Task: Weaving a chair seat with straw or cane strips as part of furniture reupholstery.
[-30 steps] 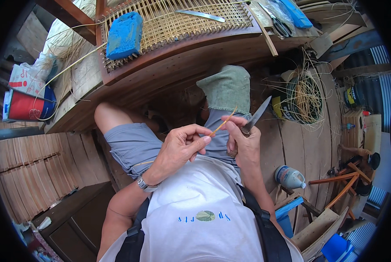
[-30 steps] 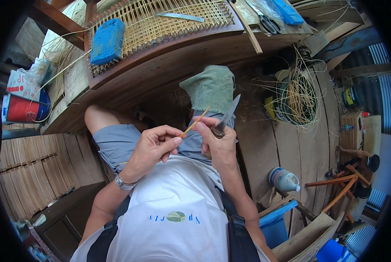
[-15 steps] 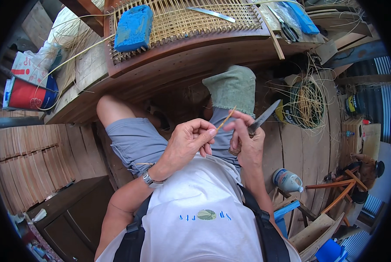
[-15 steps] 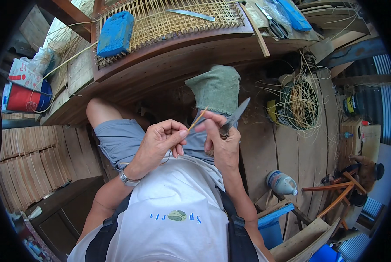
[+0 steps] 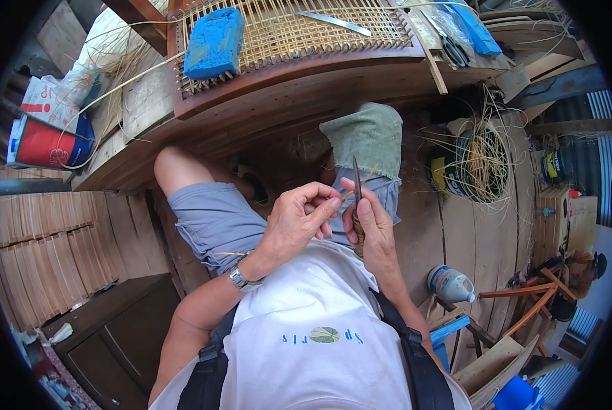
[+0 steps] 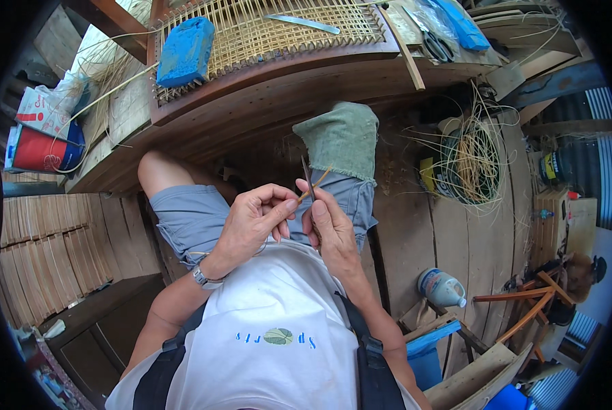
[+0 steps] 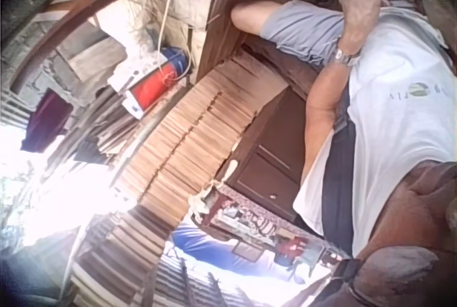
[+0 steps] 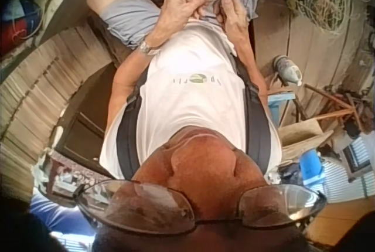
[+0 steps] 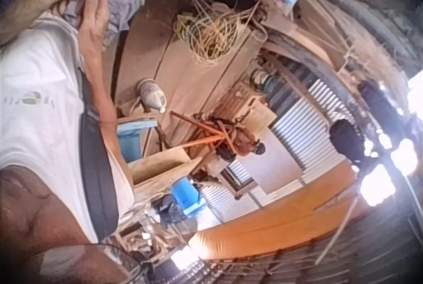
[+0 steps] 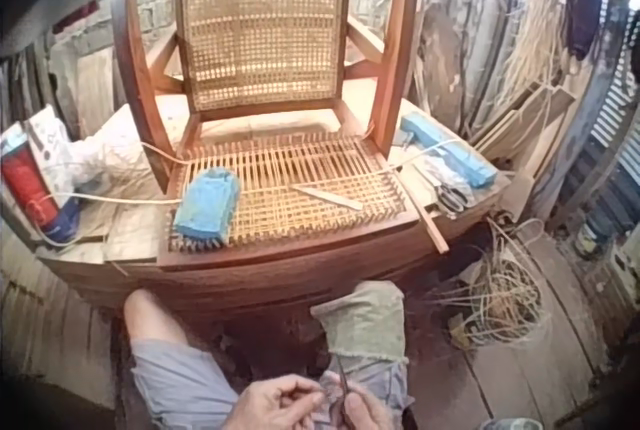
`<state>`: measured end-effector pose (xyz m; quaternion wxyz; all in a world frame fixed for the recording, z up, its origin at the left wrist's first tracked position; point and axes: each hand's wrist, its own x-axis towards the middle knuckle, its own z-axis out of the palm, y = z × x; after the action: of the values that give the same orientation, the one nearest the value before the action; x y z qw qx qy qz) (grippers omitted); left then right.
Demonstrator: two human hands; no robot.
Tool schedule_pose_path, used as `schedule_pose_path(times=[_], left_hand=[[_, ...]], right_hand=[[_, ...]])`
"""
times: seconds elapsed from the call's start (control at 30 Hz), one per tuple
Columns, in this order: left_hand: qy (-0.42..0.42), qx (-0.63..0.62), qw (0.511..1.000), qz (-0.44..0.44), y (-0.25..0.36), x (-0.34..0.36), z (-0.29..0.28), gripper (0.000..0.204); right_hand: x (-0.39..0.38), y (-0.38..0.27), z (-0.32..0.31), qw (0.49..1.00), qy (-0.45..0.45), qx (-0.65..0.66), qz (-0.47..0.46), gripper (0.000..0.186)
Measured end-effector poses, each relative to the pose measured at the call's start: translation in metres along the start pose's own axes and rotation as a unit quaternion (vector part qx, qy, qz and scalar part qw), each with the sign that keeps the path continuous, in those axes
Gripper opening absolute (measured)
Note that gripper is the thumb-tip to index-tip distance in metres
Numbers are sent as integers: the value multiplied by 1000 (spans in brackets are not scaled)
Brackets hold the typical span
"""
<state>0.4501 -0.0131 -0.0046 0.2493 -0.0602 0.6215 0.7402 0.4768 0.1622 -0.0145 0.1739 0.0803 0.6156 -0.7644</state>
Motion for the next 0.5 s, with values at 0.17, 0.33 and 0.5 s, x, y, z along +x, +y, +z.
schedule_pose_path(times=[0.17, 0.33, 0.5], left_hand=[[-21, 77, 997, -8, 4, 4, -4, 19], [-31, 60, 998, -11, 8, -3, 3, 17], [-25, -40, 998, 28, 57, -37, 6, 17]], right_hand=[[1, -7, -1, 1000, 14, -22, -2, 43], [8, 14, -13, 913, 68, -314, -251, 39], [11, -1, -55, 968, 204, -122, -82, 36]])
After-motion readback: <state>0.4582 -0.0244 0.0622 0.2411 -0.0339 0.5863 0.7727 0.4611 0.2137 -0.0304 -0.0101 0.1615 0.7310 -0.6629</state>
